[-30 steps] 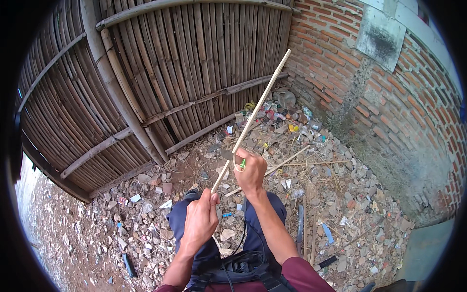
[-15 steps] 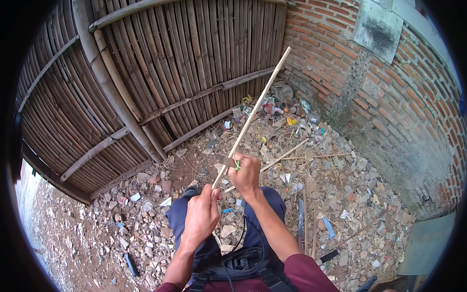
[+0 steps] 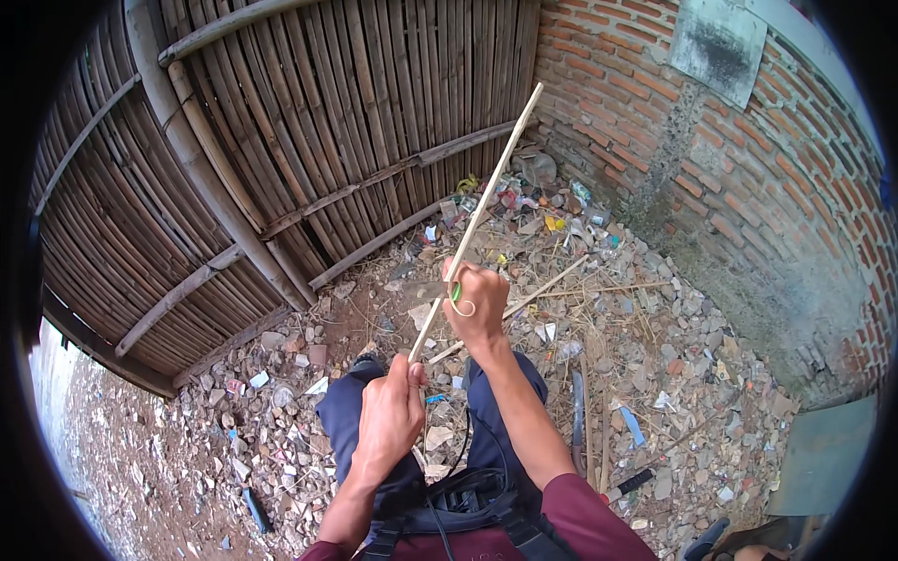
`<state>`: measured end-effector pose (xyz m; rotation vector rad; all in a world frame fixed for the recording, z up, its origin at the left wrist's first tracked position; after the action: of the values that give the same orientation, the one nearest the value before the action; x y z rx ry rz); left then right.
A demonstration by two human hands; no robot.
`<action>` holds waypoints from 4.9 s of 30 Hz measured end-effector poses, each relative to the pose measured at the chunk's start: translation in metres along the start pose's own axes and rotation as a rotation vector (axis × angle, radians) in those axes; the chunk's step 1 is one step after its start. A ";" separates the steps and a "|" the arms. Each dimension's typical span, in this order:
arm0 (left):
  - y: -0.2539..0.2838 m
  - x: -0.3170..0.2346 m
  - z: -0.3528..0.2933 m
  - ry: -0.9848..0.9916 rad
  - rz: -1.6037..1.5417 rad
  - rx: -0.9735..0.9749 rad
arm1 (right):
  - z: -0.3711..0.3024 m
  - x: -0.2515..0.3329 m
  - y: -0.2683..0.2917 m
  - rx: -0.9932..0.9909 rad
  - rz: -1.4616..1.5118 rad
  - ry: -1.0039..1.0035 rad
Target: The person carves and whittles long pieces of bamboo using a knife.
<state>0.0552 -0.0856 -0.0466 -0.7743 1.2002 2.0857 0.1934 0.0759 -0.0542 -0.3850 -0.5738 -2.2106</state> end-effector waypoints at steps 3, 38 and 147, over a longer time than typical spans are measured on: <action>0.001 -0.002 0.001 0.059 0.035 0.032 | 0.001 -0.015 -0.012 -0.065 0.013 0.060; 0.036 0.048 -0.008 0.238 -0.326 0.132 | -0.015 -0.001 0.035 0.338 0.965 -0.940; -0.003 -0.021 -0.002 0.034 -0.032 -0.064 | -0.071 0.012 0.035 0.235 0.059 -0.060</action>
<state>0.0710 -0.0905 -0.0335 -0.8556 1.1366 2.1013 0.2066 0.0111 -0.0994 -0.3404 -0.8340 -2.0530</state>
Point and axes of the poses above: each hand's wrist, its own z-axis towards the middle knuckle, its own y-axis out of the back of the hand, x = y × z, the point moved 1 cm from there along z, towards the middle knuckle, and after that the axes turned 11 degrees about -x, right-handed, at the moved point
